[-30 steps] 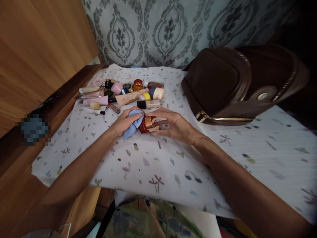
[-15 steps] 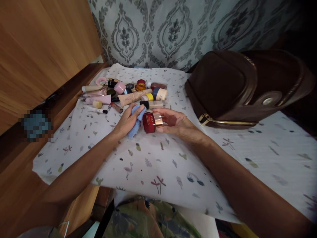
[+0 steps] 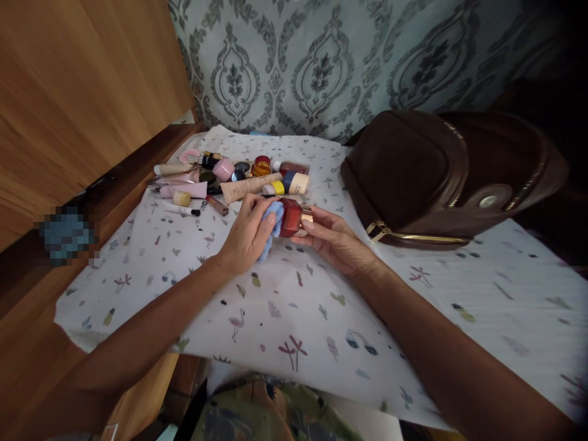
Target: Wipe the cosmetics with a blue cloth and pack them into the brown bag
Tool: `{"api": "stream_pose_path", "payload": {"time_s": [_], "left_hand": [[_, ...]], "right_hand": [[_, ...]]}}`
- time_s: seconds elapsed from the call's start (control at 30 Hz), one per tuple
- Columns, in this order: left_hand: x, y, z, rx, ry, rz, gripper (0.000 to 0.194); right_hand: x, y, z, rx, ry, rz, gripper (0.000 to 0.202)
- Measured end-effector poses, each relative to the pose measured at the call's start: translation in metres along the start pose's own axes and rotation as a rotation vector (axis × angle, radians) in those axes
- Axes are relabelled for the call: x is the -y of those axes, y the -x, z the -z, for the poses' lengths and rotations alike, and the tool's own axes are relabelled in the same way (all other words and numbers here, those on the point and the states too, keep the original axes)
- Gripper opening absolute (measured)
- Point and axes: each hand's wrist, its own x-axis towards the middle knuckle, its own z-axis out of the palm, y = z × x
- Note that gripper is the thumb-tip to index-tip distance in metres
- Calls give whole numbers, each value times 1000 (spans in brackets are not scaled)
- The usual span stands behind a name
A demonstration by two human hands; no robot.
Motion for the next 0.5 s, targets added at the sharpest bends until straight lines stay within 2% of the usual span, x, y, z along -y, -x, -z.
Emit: {"api": "stream_pose_path", "payload": {"time_s": [0.17, 0.33, 0.5], "left_hand": [[-8, 1, 4, -34, -39, -114, 30], [-4, -2, 9, -77, -3, 36, 12], [-3, -6, 11, -18, 13, 146, 2]], "right_hand": [[-1, 0, -1, -9, -34, -22, 36], [-2, 1, -1, 15, -51, -50, 37], [0, 1, -2, -5, -58, -27, 40]]}}
